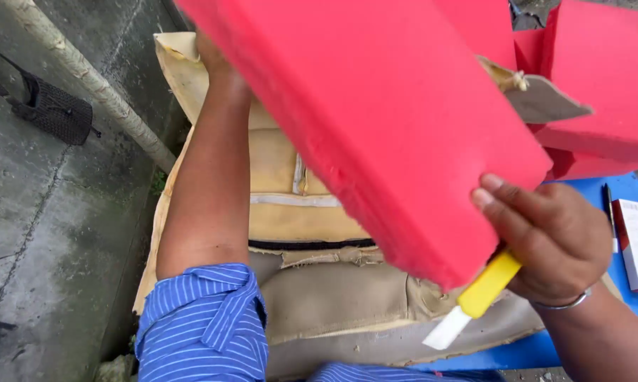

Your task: Strip old foam and leather from an upholstery piece using a utility knife

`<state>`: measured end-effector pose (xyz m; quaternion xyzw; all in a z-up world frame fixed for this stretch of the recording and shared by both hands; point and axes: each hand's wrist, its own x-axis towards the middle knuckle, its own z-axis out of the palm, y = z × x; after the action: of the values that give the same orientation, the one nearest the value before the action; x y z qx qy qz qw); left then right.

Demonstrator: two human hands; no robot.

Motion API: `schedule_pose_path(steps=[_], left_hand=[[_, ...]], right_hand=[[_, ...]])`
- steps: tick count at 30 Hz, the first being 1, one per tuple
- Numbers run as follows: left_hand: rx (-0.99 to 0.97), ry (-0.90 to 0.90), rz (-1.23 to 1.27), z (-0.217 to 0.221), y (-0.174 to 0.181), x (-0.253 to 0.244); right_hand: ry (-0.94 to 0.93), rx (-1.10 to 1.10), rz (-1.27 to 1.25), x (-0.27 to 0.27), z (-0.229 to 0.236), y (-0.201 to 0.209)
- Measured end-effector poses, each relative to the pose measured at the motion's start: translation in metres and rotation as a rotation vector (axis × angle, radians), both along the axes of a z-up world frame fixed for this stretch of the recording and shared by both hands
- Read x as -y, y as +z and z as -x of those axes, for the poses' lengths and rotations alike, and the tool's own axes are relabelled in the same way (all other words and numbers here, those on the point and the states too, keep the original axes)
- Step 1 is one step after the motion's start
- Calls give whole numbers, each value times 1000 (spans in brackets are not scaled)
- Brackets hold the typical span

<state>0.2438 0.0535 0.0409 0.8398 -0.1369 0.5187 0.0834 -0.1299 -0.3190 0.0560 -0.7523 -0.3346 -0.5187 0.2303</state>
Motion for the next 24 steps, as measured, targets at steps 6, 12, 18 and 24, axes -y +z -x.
schedule_pose_path(steps=[6,12,18,24], left_hand=[[-368,-476,635,-41,-31,27],[193,-539,600,38,2,12],[-36,-485,94,123,31,25],[-573,-568,277,104,-29,51]], right_hand=[[-174,58,378,3,-81,-20],[-395,36,444,-40,-184,-27],[-438,-244,477,-53,-272,-68],[-279,-432,354,-45,-229,-45]])
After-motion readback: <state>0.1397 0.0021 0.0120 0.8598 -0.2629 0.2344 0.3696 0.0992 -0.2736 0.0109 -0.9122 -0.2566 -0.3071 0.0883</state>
